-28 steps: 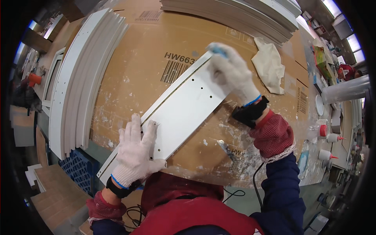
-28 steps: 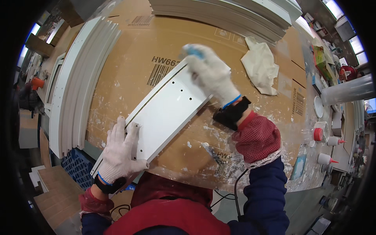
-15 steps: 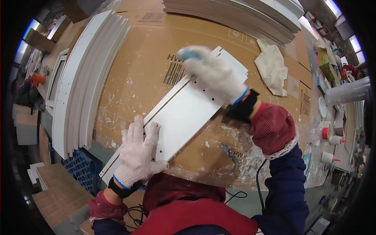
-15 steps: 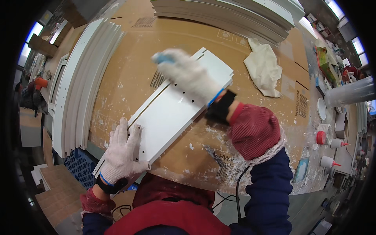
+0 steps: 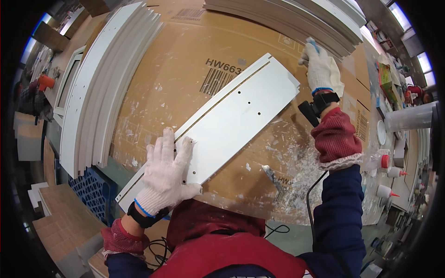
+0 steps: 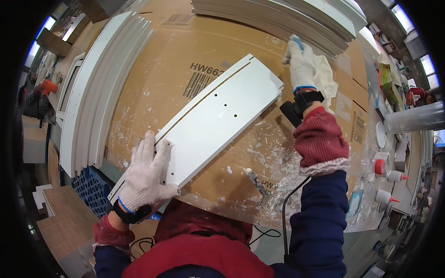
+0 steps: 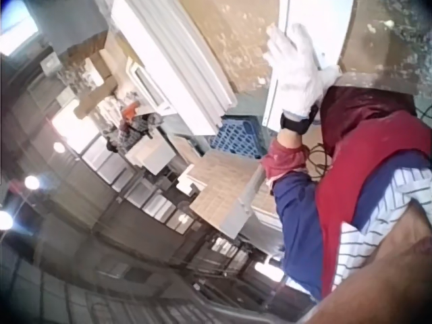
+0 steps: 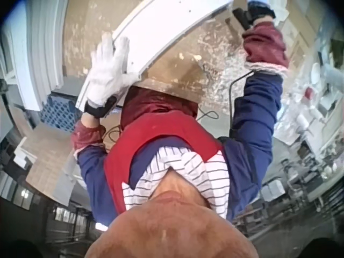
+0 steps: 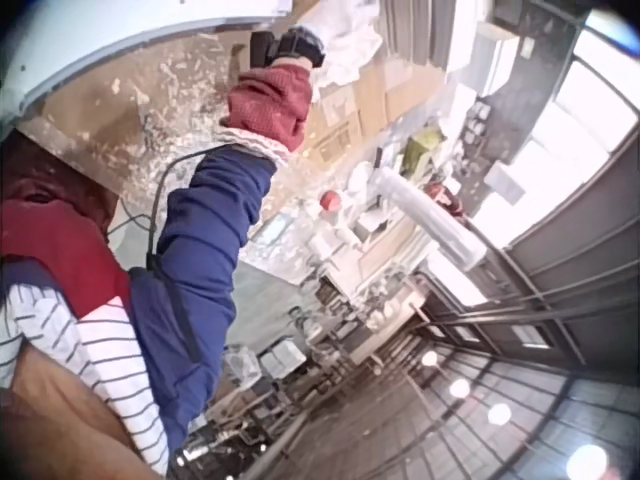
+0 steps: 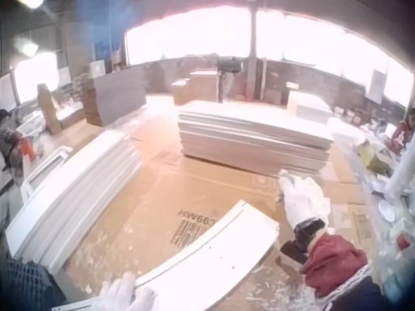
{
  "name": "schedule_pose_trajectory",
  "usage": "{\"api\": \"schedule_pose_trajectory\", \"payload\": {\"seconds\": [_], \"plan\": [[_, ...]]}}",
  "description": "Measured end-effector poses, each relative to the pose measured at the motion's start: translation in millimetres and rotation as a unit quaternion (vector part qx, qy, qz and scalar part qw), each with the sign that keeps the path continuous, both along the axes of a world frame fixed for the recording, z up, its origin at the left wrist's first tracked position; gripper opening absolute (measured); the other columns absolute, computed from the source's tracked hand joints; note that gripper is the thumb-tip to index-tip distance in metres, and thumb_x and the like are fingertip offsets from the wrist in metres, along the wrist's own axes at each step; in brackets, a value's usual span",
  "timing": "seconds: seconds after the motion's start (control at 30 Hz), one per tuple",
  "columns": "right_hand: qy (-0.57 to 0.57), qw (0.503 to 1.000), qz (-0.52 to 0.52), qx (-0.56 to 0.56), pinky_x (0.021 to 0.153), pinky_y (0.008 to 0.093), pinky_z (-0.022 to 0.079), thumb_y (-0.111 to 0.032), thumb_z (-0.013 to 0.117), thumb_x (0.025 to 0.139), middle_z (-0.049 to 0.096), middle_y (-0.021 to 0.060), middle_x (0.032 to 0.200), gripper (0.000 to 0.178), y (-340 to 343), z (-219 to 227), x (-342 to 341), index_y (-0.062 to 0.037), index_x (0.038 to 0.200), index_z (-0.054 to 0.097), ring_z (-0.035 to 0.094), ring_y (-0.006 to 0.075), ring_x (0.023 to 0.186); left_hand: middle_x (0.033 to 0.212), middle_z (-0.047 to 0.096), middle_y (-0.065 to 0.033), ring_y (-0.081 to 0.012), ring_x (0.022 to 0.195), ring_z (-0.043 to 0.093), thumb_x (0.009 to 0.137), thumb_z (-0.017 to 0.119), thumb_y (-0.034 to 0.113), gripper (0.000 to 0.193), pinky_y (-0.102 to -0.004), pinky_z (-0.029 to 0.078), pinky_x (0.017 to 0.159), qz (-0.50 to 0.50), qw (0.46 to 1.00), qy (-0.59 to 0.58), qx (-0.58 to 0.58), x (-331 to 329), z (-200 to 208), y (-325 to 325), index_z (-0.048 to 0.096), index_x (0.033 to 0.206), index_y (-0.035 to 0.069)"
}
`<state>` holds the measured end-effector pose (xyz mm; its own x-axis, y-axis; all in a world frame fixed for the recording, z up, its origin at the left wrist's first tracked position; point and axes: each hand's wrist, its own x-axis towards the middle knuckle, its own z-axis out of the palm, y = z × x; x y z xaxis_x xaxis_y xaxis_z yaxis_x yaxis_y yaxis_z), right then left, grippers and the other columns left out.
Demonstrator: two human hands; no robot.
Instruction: The person sands the edges and surfaces of white rectangular panels using a blue sanding block. They handle the panels one at a time, flipping them over to sand different sides and wiping them with a cloth. The person works at a table in a workshop environment.
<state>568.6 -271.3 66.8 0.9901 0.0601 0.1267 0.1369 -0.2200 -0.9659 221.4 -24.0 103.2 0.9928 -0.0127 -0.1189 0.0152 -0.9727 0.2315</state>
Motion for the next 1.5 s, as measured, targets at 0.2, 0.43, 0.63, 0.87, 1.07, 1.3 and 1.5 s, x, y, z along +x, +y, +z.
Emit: {"api": "schedule_pose_trajectory", "payload": {"seconds": [0.2,0.43,0.63,0.87,1.07,1.3,1.5], "plan": [[0.08,0.947,0.28,0.135,0.059,0.0231,0.05,-0.023,0.059,0.093,0.059,0.0051,0.088,0.033,57.8,15.3,-88.1,-0.0025,0.119,0.054,0.058,0.0096,0.069,0.141,0.027,-0.037,-0.0512,0.125,0.035,0.047,0.084,0.037,0.107,-0.0653,0.03,0.1,0.008,1.0,0.008,-0.004,-4.9,0.0,1.2,0.04,0.139,0.006],[0.076,0.92,0.383,0.027,0.079,0.0274,0.05,-0.026,0.058,0.092,0.059,0.0084,0.103,0.036,89.6,4.5,-100.0,-0.0062,0.122,0.056,0.059,0.0132,0.086,0.141,0.028,-0.037,-0.0522,0.126,0.033,0.051,0.083,0.039,0.103,-0.0636,0.027,0.103,0.002,1.0,0.014,-0.01,-1.0,6.9,1.4,0.04,0.138,0.003],[-0.1,0.958,-0.057,-0.262,0.067,0.0299,0.046,-0.032,0.058,0.091,0.06,0.0086,0.089,0.038,-28.4,-12.2,9.9,-0.0031,0.114,0.06,0.055,0.0139,0.069,0.141,0.031,-0.0335,-0.0498,0.128,0.033,0.056,0.081,0.038,0.096,-0.0617,0.025,0.106,-0.008,1.0,0.01,-0.005,-16.4,11.3,3.8,0.042,0.135,0.001],[0.064,0.993,0.037,0.089,0.059,0.0238,0.048,-0.012,0.056,0.093,0.053,0.0032,0.08,0.024,-69.2,-9.9,-42.9,-0.0016,0.114,0.052,0.056,0.0119,0.07,0.135,0.04,-0.0288,-0.045,0.127,0.036,0.053,0.082,0.029,0.091,-0.0495,0.031,0.106,0.133,0.991,0.002,-0.005,-96.6,29.9,30.1,0.044,0.129,-0.004],[0.129,0.967,0.024,0.219,0.067,0.0308,0.055,-0.018,0.056,0.095,0.061,0.0094,0.095,0.028,-77.1,-31.6,-68.9,-0.0029,0.118,0.051,0.063,0.0183,0.081,0.15,0.024,-0.0275,-0.0375,0.139,0.029,0.054,0.084,0.019,0.105,-0.0394,0.03,0.112,0.309,0.951,-0.013,-0.003,-198.5,1.5,47.4,0.03,0.142,-0.003],[0.121,0.969,0.069,0.202,0.071,0.0301,0.054,-0.018,0.056,0.095,0.061,0.0092,0.101,0.032,-43.7,-31.8,-80.7,-0.0043,0.124,0.052,0.062,0.018,0.087,0.153,0.019,-0.0229,-0.0373,0.138,0.03,0.058,0.08,0.016,0.106,-0.0367,0.038,0.106,0.37,0.928,0.002,-0.05,-207.9,-24.7,16.7,0.024,0.148,0.008],[0.077,0.995,0.04,0.05,0.077,0.0284,0.05,-0.026,0.057,0.094,0.061,0.0062,0.113,0.044,-22.8,-26.5,-93.4,-0.004,0.132,0.051,0.058,0.0146,0.101,0.151,0.023,-0.0227,-0.0364,0.133,0.038,0.058,0.083,0.015,0.105,-0.0362,0.041,0.103,0.36,0.929,-0.079,-0.039,-221.0,-44.2,16.9,0.027,0.147,0.008]]}}
